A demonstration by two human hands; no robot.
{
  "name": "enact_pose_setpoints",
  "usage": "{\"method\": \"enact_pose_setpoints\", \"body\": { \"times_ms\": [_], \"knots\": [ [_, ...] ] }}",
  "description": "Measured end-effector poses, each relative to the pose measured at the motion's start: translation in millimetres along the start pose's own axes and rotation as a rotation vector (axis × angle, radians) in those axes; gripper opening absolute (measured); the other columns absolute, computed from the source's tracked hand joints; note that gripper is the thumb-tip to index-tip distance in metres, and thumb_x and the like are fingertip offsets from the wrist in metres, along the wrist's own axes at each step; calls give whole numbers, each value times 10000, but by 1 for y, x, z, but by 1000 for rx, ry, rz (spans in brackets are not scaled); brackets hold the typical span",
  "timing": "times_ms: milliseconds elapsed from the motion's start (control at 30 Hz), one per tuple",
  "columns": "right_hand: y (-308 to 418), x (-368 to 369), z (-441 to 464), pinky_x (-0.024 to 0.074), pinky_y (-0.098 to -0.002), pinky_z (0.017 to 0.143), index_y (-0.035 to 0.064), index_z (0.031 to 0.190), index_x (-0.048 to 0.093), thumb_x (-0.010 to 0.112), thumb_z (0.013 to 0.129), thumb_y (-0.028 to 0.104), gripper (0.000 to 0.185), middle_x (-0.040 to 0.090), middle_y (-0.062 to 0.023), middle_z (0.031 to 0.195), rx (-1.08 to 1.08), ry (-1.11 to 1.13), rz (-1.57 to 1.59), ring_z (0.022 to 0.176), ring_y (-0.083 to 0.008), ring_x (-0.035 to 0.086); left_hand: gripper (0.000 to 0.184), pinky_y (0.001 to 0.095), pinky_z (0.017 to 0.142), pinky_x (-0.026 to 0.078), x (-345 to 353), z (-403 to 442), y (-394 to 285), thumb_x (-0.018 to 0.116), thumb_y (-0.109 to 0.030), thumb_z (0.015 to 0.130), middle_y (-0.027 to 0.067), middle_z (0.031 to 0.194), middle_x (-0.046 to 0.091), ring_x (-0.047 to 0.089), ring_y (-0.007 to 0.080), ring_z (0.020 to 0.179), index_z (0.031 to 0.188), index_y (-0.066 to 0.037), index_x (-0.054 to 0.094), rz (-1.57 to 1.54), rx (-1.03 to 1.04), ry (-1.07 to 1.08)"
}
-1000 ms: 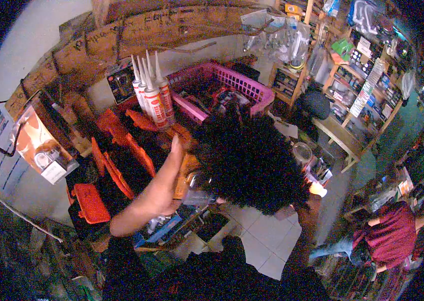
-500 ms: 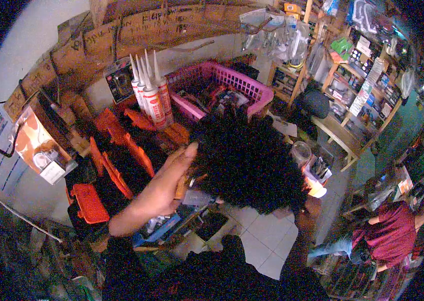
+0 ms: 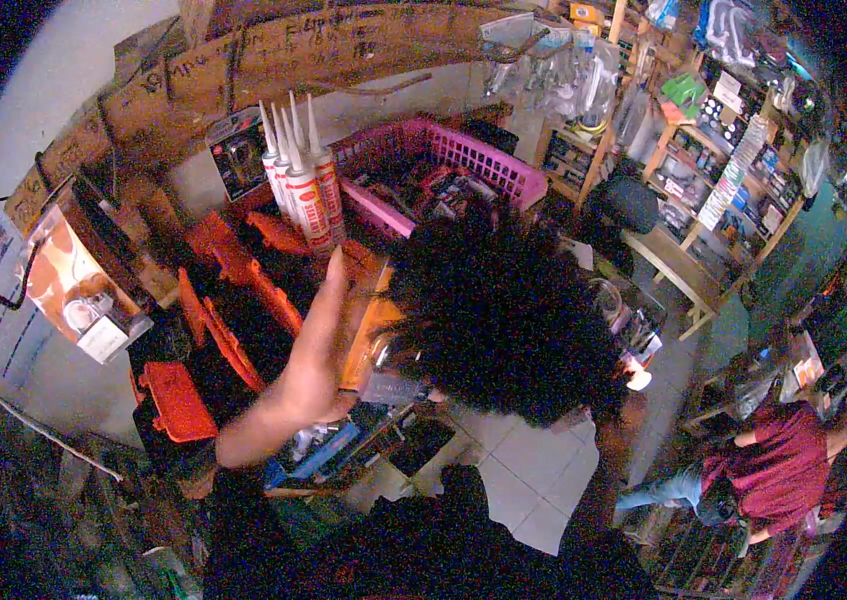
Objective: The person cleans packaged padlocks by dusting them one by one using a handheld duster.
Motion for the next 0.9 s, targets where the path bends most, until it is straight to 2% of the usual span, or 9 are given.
{"method": "enact_pose_setpoints", "body": {
  "times_ms": [33, 133, 200, 333, 500, 533, 633, 733, 900],
  "knots": [
    [0, 0, 2, 404, -424, 756, 29, 865, 605, 645, 696, 223, 260, 609, -138, 909, 17, -4, 86, 819, -351, 534, 682, 289, 711, 491, 1, 2, -1, 191, -569, 882, 95, 1328, 311, 456, 178, 1054, 1364, -87, 181, 21, 8, 27],
    [3, 4, 1, 401, -416, 780, 24, 885, 605, 657, 692, 237, 291, 608, -135, 909, -134, 117, -160, 845, -340, 534, 708, 311, 663, 504, -7, 6, 2, 183, -601, 866, 100, 1330, 305, 466, 182, 1031, 1364, -97, 178, 194, 101, -39],
    [-1, 8, 5, 374, -367, 717, 23, 797, 602, 648, 673, 252, 265, 564, -99, 802, -43, 51, 24, 779, -278, 493, 707, 323, 689, 495, -12, 6, 6, 174, -599, 867, 103, 1317, 317, 459, 183, 1037, 1346, -80, 209, 199, 72, -94],
    [-2, 13, 8, 350, -345, 686, 21, 746, 600, 634, 663, 272, 267, 554, -97, 748, -33, 167, 10, 743, -262, 467, 698, 326, 962, 326, -8, 2, 3, 143, -569, 884, 116, 1279, 353, 377, 203, 1143, 1282, -15, 292, 140, -40, -169],
    [23, 18, 15, 367, -347, 636, -11, 853, 591, 620, 683, 301, 357, 559, -125, 726, -142, 170, 110, 692, -268, 490, 687, 334, 972, 312, -12, 6, 10, 124, -560, 888, 122, 1275, 363, 345, 202, 1175, 1295, -31, 286, 417, 140, -82],
    [27, 18, 16, 372, -342, 625, -17, 873, 589, 618, 688, 303, 371, 561, -126, 728, -167, 165, 142, 684, -262, 498, 687, 322, 935, 326, -12, 5, 9, 135, -570, 883, 108, 1245, 380, 361, 189, 1132, 1300, -45, 285, 382, 121, -71],
    [1, 32, 13, 385, -327, 610, -23, 898, 595, 621, 696, 284, 369, 576, -109, 783, 123, 305, 347, 686, -235, 520, 700, 260, 745, 404, -9, 1, 7, 197, -623, 856, 37, 1094, 462, 452, 124, 902, 1322, -108, 283, 98, -49, -50],
    [-15, 33, 5, 397, -311, 647, -34, 914, 588, 622, 703, 283, 382, 587, -106, 829, 153, 267, 332, 742, -201, 527, 735, 281, 807, 400, -14, 4, 14, 198, -633, 847, 49, 1187, 423, 437, 146, 1011, 1340, -90, 240, 96, -66, -105],
    [3, 19, 5, 395, -296, 626, -44, 864, 571, 621, 727, 313, 385, 571, -72, 787, -34, 114, 137, 713, -177, 511, 683, 293, 665, 492, -3, 10, 7, 141, -620, 850, 45, 1042, 479, 514, 137, 832, 1300, -121, 262, 142, 54, -66]
  ]
}}
Point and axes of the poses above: each hand's wrist, its own z-axis towards the middle knuckle, its own x-axis out of the palm, y = z × x, the point moved 6 cm from there along z, towards the middle knuckle
